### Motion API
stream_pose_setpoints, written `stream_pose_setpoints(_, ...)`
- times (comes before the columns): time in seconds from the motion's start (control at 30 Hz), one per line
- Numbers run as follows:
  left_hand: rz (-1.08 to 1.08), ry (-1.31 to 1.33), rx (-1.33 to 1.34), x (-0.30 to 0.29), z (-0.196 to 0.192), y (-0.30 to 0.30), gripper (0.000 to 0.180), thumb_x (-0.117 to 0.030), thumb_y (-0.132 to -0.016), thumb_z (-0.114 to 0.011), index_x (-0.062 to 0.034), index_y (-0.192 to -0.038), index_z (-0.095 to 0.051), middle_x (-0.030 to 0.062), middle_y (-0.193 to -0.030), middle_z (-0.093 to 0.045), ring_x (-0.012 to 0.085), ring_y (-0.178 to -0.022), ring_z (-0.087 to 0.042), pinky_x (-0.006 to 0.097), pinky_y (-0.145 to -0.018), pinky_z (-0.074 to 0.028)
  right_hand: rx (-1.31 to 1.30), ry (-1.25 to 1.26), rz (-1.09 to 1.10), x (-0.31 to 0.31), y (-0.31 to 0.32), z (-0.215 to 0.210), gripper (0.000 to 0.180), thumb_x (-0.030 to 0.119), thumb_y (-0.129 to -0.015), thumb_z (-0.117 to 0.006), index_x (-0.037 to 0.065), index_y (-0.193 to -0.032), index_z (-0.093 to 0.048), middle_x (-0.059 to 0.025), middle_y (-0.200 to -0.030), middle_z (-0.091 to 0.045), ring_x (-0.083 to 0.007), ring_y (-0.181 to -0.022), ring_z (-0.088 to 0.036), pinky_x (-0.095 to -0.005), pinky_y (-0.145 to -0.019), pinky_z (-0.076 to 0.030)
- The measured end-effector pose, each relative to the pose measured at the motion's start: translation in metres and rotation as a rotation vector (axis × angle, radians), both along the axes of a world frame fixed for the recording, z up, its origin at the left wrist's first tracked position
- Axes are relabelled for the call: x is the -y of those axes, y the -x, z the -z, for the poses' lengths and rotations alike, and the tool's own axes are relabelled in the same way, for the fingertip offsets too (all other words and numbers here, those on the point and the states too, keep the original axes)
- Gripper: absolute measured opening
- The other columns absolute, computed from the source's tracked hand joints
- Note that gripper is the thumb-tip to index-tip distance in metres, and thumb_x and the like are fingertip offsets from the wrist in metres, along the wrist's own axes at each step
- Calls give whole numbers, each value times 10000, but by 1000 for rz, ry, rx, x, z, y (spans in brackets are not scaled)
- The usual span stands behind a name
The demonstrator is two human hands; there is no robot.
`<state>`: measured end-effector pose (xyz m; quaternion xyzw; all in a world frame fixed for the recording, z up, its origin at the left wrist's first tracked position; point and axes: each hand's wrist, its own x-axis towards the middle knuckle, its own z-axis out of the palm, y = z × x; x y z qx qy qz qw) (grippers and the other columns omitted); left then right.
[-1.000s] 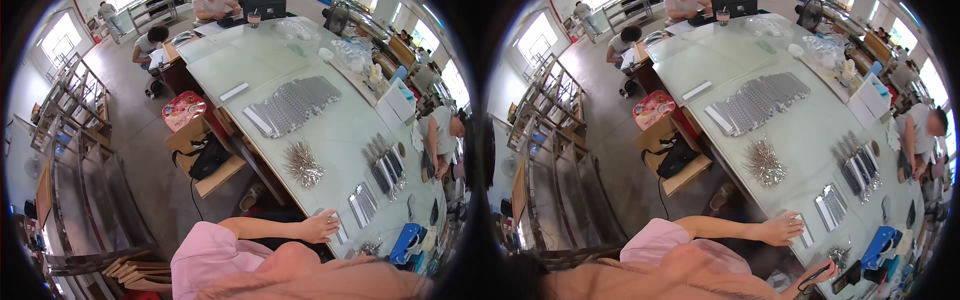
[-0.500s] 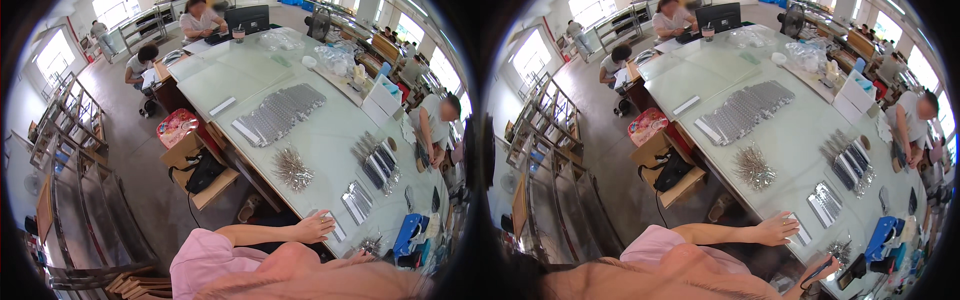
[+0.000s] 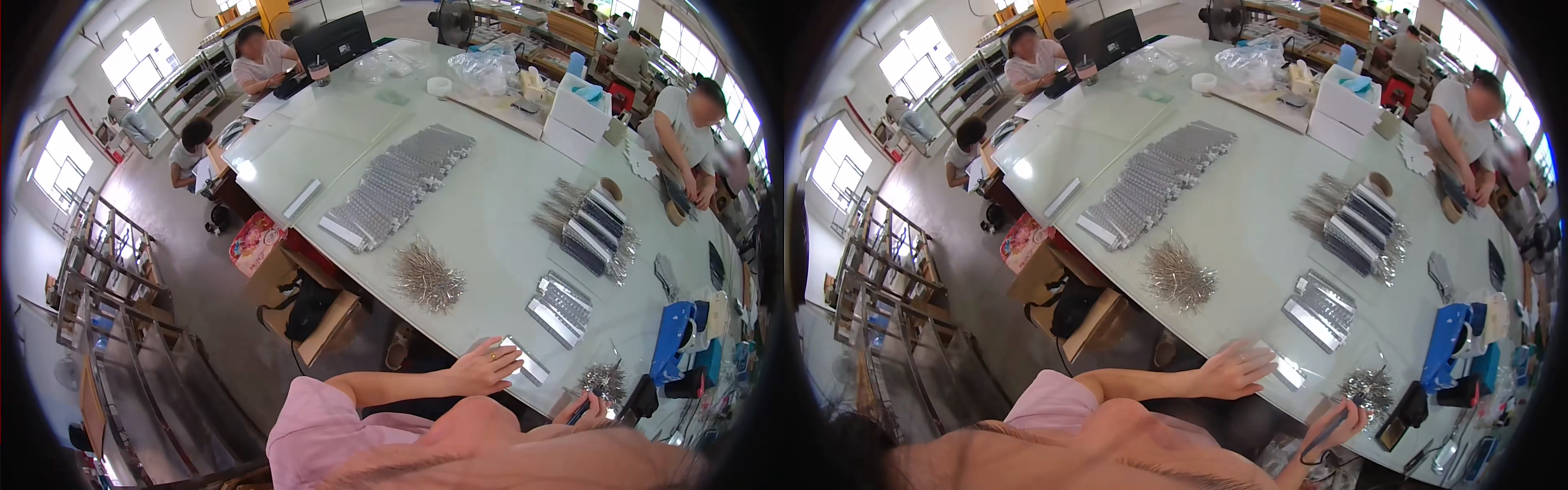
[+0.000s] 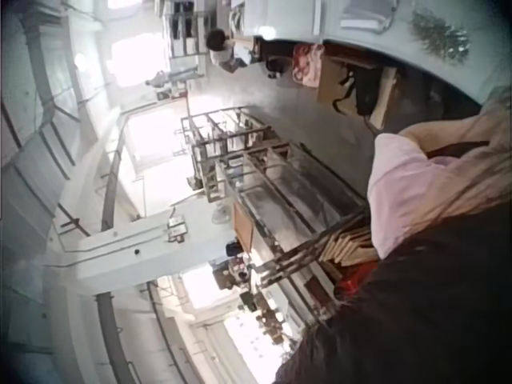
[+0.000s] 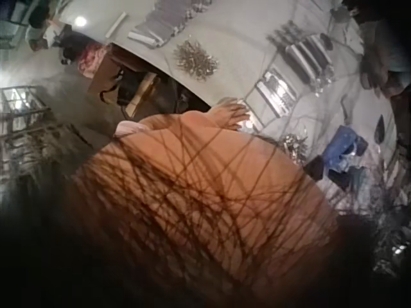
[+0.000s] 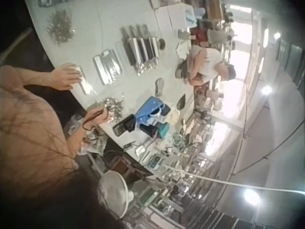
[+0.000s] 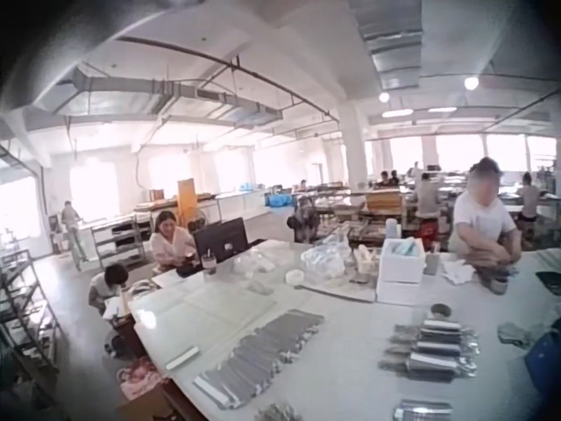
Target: Soldering small wires onto metal electronic components at a factory workbench.
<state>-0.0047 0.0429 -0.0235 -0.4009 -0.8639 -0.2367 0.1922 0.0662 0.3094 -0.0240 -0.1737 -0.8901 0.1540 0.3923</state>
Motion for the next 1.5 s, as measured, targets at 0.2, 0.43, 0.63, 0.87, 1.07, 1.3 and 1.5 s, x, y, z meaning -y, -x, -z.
stream_pose_setpoints(0.2, 4, 48, -1, -4, -4, 2, 544, -359, -854, -663, -102, -1324, -567, 63, -1351, -572, 180, -1264, -537, 465, -1099, -348, 105, 93, -46, -19, -6, 13, 152, 63, -914, -654, -4, -1038, -598, -211, -1145, -542, -403, -1175, -511, -487, -1051, -387)
stream_pose_setpoints(0.43, 47, -26, 51, -6, -8, 4, 538, -316, -851, -689, -39, -1295, -565, 117, -1306, -568, 243, -1256, -517, 490, -1101, -343, -68, -2, -78, -7, -4, 4, 169, 21, -902, -670, -3, -1053, -600, -223, -1154, -549, -422, -1174, -536, -480, -999, -439)
stream_pose_setpoints(0.63, 28, -8, 22, -4, -8, 2, 532, -332, -867, -672, -46, -1302, -564, 114, -1322, -564, 241, -1266, -512, 489, -1101, -342, -88, 24, -70, -7, -5, 5, 176, 14, -901, -672, -7, -1059, -598, -227, -1156, -552, -424, -1182, -534, -471, -991, -445)
stream_pose_setpoints(0.87, 20, -13, 34, -5, -10, 5, 529, -321, -840, -673, -84, -1304, -586, 83, -1329, -592, 210, -1236, -568, 457, -1050, -392, -84, 1, -91, -5, -4, 4, 170, 13, -911, -655, -7, -1071, -603, -230, -1198, -524, -414, -1192, -532, -449, -983, -454)
stream_pose_setpoints(1.07, 15, -2, 31, -5, 0, 3, 542, -335, -859, -663, -91, -1331, -562, 76, -1347, -570, 205, -1229, -551, 462, -1082, -350, 31, -22, -74, -13, -10, 11, 130, 20, -918, -629, 6, -1045, -607, -236, -1196, -511, -395, -1170, -531, -437, -966, -449)
stream_pose_setpoints(1.3, 9, -15, -21, -7, 6, 3, 548, -345, -857, -668, -98, -1334, -560, 63, -1328, -571, 195, -1229, -538, 465, -1090, -341, 240, 76, -29, -11, -10, 3, 149, 2, -899, -646, 12, -1041, -605, -229, -1179, -517, -396, -1151, -533, -446, -953, -451)
stream_pose_setpoints(1.5, -8, 5, -47, -6, 0, 4, 541, -348, -843, -676, -96, -1312, -578, 63, -1311, -581, 194, -1215, -550, 450, -1062, -378, -5, -48, -38, -8, -3, 12, 172, -10, -886, -663, 12, -1050, -616, -228, -1187, -525, -399, -1156, -533, -448, -969, -447)
